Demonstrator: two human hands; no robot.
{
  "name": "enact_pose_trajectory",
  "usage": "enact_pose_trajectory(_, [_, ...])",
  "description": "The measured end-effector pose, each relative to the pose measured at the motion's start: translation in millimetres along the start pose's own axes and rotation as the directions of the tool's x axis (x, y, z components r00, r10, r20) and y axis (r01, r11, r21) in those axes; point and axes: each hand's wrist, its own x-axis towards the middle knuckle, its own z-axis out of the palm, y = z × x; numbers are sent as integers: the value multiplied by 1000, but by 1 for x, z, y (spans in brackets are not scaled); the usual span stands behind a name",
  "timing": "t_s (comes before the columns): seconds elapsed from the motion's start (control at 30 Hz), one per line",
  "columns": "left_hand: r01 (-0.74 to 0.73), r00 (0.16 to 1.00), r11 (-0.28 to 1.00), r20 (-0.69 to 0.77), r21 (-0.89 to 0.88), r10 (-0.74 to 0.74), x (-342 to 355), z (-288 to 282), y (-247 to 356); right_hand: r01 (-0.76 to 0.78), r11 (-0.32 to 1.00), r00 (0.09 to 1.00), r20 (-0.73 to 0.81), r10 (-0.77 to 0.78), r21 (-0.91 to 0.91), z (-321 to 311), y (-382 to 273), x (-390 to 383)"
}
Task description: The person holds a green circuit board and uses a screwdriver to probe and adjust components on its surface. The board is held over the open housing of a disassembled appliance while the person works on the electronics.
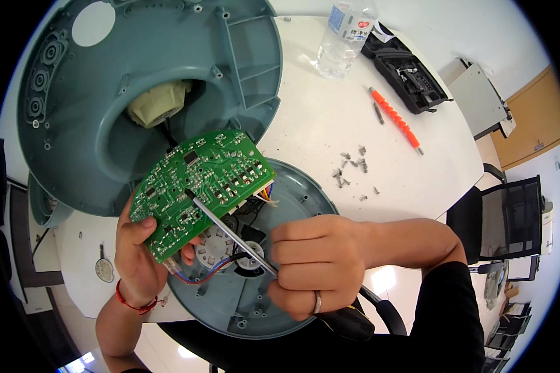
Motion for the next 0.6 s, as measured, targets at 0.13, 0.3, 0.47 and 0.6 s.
enact_pose_trajectory(0.13, [-1,1000,1000,2,22,1,0,-1,0,-2,999,1000,-6,3,53,2,3,4])
enact_pose_trajectory(0.3, [-12,1000,1000,12,25,12,0,-1,0,-17,997,1000,-18,19,72,2,2,2])
enact_pose_trajectory(0.47, [-19,1000,999,18,32,18,0,-1,0,-44,994,995,-85,53,98,2,2,3])
enact_pose_trajectory(0.6, [-36,999,997,-13,75,37,1,3,-2,-54,992,992,-106,67,117,2,1,4])
